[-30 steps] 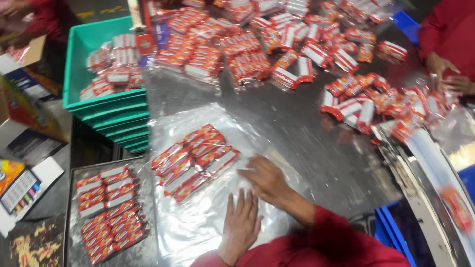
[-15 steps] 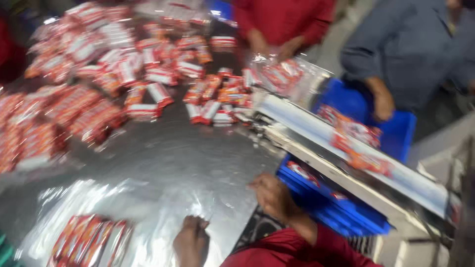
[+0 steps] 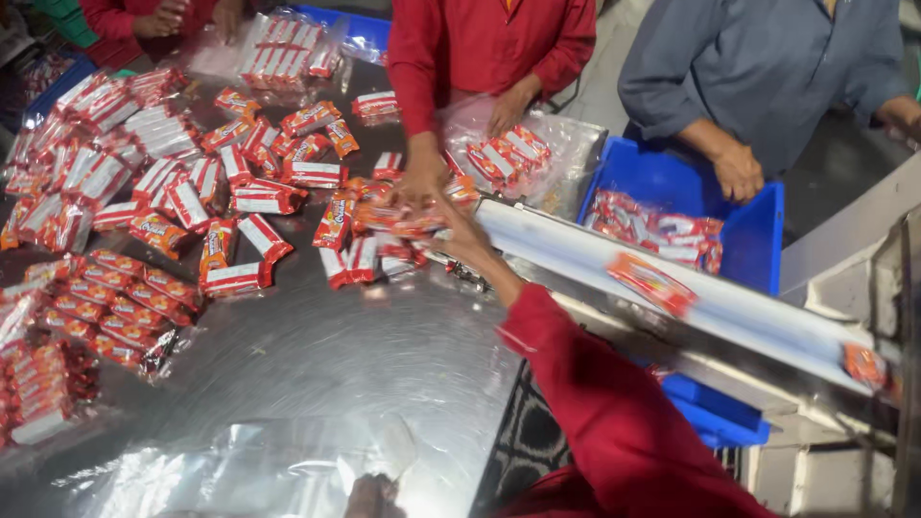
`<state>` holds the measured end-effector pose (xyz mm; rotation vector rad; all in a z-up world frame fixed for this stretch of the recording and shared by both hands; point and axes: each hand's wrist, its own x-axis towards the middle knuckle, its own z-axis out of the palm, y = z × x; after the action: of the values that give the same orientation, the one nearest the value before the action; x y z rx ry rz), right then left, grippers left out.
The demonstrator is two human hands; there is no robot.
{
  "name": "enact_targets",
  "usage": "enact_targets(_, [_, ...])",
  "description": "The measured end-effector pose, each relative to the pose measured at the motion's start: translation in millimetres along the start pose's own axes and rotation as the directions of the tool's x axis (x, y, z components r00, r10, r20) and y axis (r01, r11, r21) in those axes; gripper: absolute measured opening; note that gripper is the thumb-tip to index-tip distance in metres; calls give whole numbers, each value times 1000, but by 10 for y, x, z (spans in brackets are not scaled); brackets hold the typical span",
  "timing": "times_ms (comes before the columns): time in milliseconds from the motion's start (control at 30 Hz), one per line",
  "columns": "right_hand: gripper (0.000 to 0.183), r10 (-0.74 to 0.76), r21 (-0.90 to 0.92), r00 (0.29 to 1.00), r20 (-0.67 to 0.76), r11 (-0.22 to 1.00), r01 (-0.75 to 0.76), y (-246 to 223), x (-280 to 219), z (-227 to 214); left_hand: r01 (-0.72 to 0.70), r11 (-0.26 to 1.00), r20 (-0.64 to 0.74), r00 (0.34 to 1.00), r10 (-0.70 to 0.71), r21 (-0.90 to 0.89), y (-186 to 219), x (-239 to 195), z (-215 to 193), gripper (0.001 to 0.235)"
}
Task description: The person places small snack packets onto a plastic sheet on a metal table, folds the sheet over them, and moves the bundle toward a conveyor belt. Other workers are visible in the background performing similar tasks.
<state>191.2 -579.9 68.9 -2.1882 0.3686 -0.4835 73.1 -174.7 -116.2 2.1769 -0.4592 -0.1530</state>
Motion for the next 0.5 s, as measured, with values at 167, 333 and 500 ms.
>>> enact_targets(167, [107,-171,-52,968,-185,985,164,217,-15,85,-6,1000,30,1000,6,16,45,171,12,17])
enact_targets(333, [58,10,-554,985,-172,826,-106,383,-563,-354,20,1000,43,999,-20,13,-25,1,86,18])
enact_targets(500, [39,-203,-511,914,-353,860,-7,290,-586,-571,-1,1000,7,1000,1,9,-2,185,149,19])
